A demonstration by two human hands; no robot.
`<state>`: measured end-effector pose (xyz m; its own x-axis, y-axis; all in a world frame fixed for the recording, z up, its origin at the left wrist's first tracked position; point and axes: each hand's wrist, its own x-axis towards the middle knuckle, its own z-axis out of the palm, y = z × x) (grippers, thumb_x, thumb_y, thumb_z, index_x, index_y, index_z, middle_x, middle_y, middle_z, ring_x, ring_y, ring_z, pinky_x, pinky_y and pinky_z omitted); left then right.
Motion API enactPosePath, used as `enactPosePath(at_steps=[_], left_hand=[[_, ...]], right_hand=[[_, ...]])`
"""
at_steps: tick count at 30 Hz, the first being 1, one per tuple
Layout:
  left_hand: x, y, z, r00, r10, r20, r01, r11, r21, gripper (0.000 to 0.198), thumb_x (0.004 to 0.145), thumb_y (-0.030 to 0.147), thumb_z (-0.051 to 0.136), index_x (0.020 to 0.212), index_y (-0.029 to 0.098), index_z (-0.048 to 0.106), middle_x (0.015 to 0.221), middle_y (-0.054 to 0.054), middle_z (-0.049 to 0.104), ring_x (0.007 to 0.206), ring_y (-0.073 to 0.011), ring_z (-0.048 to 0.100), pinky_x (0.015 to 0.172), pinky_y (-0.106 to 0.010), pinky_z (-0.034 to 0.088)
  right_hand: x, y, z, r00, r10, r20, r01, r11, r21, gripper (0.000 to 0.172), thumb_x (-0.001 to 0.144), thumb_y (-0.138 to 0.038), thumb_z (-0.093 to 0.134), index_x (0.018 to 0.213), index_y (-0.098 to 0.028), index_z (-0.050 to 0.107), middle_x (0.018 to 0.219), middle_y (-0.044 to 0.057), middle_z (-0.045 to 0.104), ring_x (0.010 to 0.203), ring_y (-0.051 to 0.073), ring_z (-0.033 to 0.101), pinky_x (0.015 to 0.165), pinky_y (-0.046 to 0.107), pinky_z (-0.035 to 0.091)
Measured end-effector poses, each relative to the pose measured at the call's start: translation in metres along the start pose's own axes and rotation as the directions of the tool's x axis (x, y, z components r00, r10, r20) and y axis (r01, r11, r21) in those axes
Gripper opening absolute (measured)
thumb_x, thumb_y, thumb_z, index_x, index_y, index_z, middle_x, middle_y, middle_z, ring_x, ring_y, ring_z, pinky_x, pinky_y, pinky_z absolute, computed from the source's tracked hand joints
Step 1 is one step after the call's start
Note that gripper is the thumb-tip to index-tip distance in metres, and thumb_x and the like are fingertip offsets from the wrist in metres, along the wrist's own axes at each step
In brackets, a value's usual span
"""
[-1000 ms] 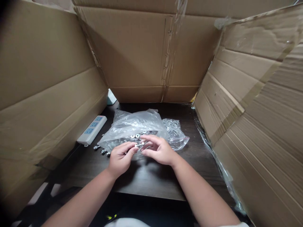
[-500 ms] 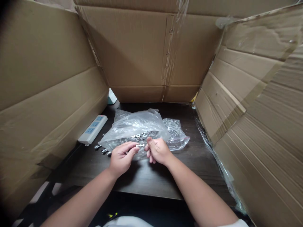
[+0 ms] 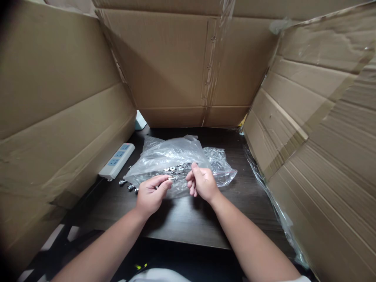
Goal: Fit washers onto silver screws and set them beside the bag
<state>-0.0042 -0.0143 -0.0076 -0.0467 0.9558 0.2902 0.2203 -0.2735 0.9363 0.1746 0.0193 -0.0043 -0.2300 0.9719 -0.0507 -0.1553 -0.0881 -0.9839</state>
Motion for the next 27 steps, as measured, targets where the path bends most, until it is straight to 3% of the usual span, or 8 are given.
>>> enactPosePath(at_steps=[5,8,10,16,20,22,25,27], left_hand=[[0.000,-0.007,0.000,0.997,-0.070,0.012,0.071,0.994,-0.086,0.018,0.077,0.034,0.066,0.075,0.017,0.072,0.066,-0.003,0.063,0.054,-0.0119,0.052,0.043,-0.021,0.036],[0.000,-0.008,0.000,0.993,-0.107,0.045,0.113,0.981,-0.156,0.020,0.077,0.036,0.066,0.077,0.017,0.073,0.060,-0.001,0.060,0.048,-0.0101,0.047,0.042,-0.021,0.035],[0.001,-0.006,-0.001,0.991,-0.113,0.077,0.126,0.975,-0.181,0.021,0.077,0.037,0.066,0.079,0.017,0.074,0.058,-0.001,0.060,0.047,-0.0095,0.046,0.042,-0.021,0.036],[0.001,-0.004,-0.001,0.992,-0.037,0.120,0.058,0.982,-0.177,0.022,0.079,0.035,0.064,0.078,0.016,0.075,0.070,-0.004,0.068,0.053,-0.0113,0.054,0.046,-0.022,0.040],[0.002,-0.008,-0.001,0.994,-0.004,0.112,0.022,0.988,-0.154,0.019,0.078,0.032,0.066,0.082,0.016,0.075,0.073,-0.004,0.067,0.052,-0.0097,0.052,0.046,-0.021,0.040],[0.002,-0.009,-0.001,0.995,-0.020,0.099,0.036,0.986,-0.164,0.020,0.077,0.032,0.067,0.083,0.016,0.075,0.068,-0.003,0.065,0.049,-0.0088,0.049,0.045,-0.021,0.039],[0.002,-0.009,0.000,0.995,-0.042,0.087,0.058,0.978,-0.200,0.021,0.078,0.034,0.066,0.082,0.015,0.075,0.062,-0.001,0.062,0.046,-0.0079,0.045,0.044,-0.021,0.038],[0.002,-0.007,0.000,0.995,-0.041,0.093,0.060,0.977,-0.203,0.020,0.078,0.034,0.066,0.082,0.016,0.075,0.064,-0.002,0.064,0.046,-0.0077,0.045,0.042,-0.020,0.036]], right_hand=[[-0.002,0.000,0.004,0.995,-0.060,0.080,0.058,0.998,0.030,0.050,0.083,-0.061,0.052,0.077,-0.012,0.061,0.059,0.003,0.060,0.043,0.013,0.061,0.035,0.022,0.047],[-0.006,0.001,0.008,0.980,-0.154,0.126,0.152,0.988,0.023,0.033,0.077,-0.043,0.068,0.095,-0.015,0.062,0.076,0.003,0.064,0.058,0.014,0.065,0.051,0.028,0.057],[-0.008,0.002,0.011,0.966,-0.198,0.164,0.197,0.980,0.024,0.032,0.074,-0.032,0.073,0.101,-0.019,0.063,0.084,0.003,0.065,0.065,0.015,0.067,0.062,0.031,0.058],[-0.011,0.001,0.014,0.955,-0.222,0.197,0.234,0.971,-0.042,0.020,0.075,-0.030,0.072,0.088,-0.016,0.068,0.079,0.003,0.066,0.062,0.015,0.066,0.061,0.029,0.056],[-0.008,0.002,0.011,0.979,-0.058,0.196,0.080,0.991,-0.105,0.044,0.083,-0.053,0.056,0.067,-0.012,0.062,0.057,0.002,0.059,0.044,0.014,0.060,0.043,0.026,0.049],[-0.006,0.002,0.009,0.983,-0.026,0.181,0.037,0.998,-0.058,0.051,0.085,-0.060,0.048,0.073,-0.012,0.062,0.058,0.002,0.059,0.044,0.014,0.060,0.040,0.026,0.048],[-0.008,0.001,0.010,0.970,-0.135,0.202,0.132,0.991,0.032,0.037,0.079,-0.047,0.066,0.097,-0.015,0.063,0.079,0.004,0.065,0.062,0.016,0.066,0.058,0.031,0.056],[-0.010,0.000,0.012,0.957,-0.204,0.208,0.194,0.979,0.066,0.036,0.071,-0.034,0.076,0.100,-0.018,0.063,0.088,0.004,0.065,0.072,0.017,0.067,0.069,0.032,0.056]])
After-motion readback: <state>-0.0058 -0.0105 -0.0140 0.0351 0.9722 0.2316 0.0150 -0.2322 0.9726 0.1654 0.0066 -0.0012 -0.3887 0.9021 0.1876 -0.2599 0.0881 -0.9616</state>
